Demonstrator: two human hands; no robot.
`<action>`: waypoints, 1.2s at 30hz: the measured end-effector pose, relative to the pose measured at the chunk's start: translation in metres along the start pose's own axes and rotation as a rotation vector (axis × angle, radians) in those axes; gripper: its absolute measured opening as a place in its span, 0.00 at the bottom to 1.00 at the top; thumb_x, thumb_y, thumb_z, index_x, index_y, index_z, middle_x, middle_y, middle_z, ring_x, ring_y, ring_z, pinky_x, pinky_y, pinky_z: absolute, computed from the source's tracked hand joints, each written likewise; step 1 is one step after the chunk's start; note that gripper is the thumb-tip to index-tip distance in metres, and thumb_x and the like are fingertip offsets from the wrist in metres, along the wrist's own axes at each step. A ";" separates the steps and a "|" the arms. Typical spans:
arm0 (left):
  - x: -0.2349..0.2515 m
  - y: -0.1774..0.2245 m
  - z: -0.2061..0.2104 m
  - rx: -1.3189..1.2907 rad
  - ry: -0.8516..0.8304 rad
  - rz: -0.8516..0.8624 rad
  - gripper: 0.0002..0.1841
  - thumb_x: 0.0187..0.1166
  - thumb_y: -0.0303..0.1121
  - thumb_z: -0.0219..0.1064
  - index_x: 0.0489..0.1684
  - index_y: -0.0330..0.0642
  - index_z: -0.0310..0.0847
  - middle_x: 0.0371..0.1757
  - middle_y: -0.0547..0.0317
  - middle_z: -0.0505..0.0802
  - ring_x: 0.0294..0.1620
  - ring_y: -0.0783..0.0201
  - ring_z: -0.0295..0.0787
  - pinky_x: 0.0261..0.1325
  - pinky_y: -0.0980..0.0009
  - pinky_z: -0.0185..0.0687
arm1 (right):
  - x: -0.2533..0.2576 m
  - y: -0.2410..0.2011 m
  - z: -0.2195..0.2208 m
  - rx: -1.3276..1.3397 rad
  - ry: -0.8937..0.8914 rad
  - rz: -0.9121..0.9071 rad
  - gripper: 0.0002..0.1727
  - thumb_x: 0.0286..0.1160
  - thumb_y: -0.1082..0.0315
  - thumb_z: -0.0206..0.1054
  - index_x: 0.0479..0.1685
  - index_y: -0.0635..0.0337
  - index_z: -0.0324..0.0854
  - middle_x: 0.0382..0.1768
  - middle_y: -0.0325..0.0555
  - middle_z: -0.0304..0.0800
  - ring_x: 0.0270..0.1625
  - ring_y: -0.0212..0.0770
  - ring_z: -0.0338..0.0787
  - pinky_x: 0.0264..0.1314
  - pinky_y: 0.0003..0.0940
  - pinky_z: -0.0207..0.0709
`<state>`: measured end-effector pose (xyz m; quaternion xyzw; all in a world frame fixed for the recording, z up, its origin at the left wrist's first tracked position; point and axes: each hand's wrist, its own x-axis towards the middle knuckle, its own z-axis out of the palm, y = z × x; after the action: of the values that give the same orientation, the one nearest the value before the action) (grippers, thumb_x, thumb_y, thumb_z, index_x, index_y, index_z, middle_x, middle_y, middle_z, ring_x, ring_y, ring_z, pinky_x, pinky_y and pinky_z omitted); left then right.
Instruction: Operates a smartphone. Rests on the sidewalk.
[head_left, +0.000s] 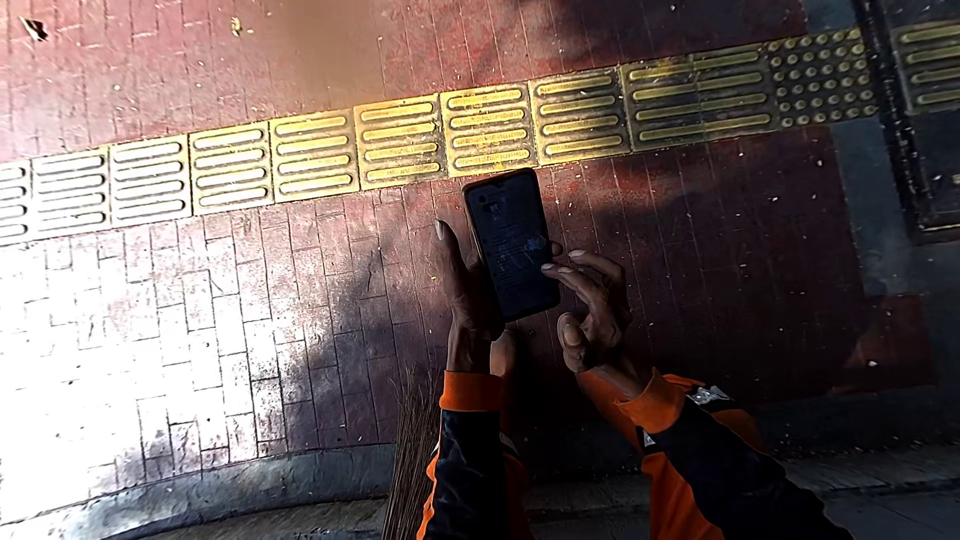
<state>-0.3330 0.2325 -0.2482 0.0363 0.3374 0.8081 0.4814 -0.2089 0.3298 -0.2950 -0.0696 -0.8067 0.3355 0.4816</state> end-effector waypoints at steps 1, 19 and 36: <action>0.000 0.000 0.000 0.003 0.014 -0.003 0.53 0.62 0.89 0.35 0.68 0.58 0.82 0.53 0.53 0.96 0.50 0.56 0.96 0.47 0.55 0.93 | 0.000 0.000 0.000 0.002 0.001 0.001 0.35 0.89 0.37 0.40 0.68 0.55 0.78 0.64 0.52 0.88 0.75 0.50 0.79 0.73 0.43 0.76; 0.000 0.000 0.001 -0.010 0.040 -0.022 0.54 0.63 0.88 0.33 0.69 0.57 0.81 0.54 0.50 0.95 0.51 0.54 0.96 0.48 0.53 0.93 | -0.002 -0.001 0.001 -0.010 -0.013 0.001 0.37 0.88 0.36 0.40 0.66 0.57 0.80 0.69 0.55 0.79 0.71 0.46 0.80 0.69 0.39 0.79; 0.001 -0.001 0.000 -0.007 0.033 -0.003 0.52 0.62 0.89 0.36 0.65 0.57 0.84 0.51 0.53 0.96 0.49 0.58 0.96 0.47 0.56 0.93 | 0.001 -0.004 -0.001 -0.028 -0.095 -0.003 0.39 0.87 0.33 0.38 0.62 0.58 0.81 0.61 0.52 0.91 0.74 0.51 0.79 0.76 0.45 0.72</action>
<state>-0.3327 0.2331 -0.2490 0.0207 0.3427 0.8090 0.4771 -0.2082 0.3279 -0.2918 -0.0592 -0.8334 0.3262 0.4422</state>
